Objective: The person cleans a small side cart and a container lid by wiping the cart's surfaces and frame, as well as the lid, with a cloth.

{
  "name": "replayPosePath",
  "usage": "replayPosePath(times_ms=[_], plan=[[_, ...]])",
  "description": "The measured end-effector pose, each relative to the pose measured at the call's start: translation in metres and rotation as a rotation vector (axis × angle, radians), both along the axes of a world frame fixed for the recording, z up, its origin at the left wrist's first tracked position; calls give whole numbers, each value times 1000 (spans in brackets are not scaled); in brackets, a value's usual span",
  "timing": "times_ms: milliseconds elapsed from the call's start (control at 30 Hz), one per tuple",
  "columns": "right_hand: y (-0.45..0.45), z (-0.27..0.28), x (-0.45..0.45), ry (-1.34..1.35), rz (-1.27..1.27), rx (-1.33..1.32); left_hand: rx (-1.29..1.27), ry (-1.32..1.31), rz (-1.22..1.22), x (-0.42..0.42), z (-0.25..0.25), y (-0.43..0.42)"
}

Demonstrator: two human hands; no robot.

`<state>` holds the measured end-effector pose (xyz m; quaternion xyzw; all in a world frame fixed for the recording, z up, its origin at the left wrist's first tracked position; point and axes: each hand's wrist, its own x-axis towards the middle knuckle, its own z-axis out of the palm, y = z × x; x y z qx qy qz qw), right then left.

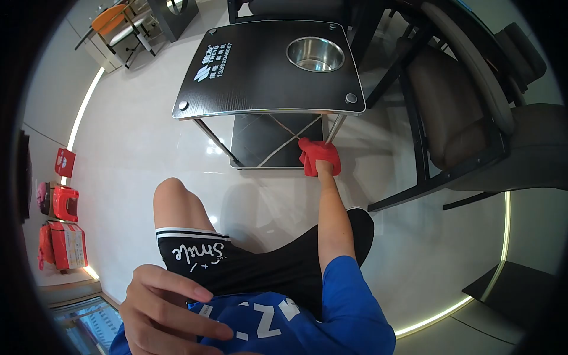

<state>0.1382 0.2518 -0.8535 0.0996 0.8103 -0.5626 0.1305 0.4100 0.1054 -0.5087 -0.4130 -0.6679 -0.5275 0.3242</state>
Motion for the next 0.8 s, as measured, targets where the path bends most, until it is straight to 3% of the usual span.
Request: replayPosePath(times_ms=[67, 100, 133, 200, 367, 467, 533, 633, 700, 733, 800], plan=[[1, -11, -2, 8, 37, -9, 52, 44, -30, -1, -3, 1], [1, -50, -10, 186, -156, -109, 80, 45, -58, -1, -4, 1], [0, -56, -9, 362, -350, -206, 110, 44, -85, -1, -6, 1], [10, -64, -15, 409, -298, -245, 147, 43, -155, -6, -12, 0], [14, 34, -15, 559, -161, -320, 298, -81, -235, -15, -20, 8], [16, 89, -19, 648, -144, -347, 297, -164, -449, -23, -27, 1], [17, 93, -22, 707, -168, -359, 330, -286, -512, -23, -27, -3], [21, 77, -31, 789, -127, -293, 298, -299, -656, -33, -35, -13], [21, 67, -37, 1063, -76, 402, 316, -301, -748, -36, -49, -26], [20, 61, -36, 1061, -75, 399, 337, -302, -847, -37, -54, -29], [19, 49, -34, 983, -44, 271, 348, -302, -808, -36, -53, -29]])
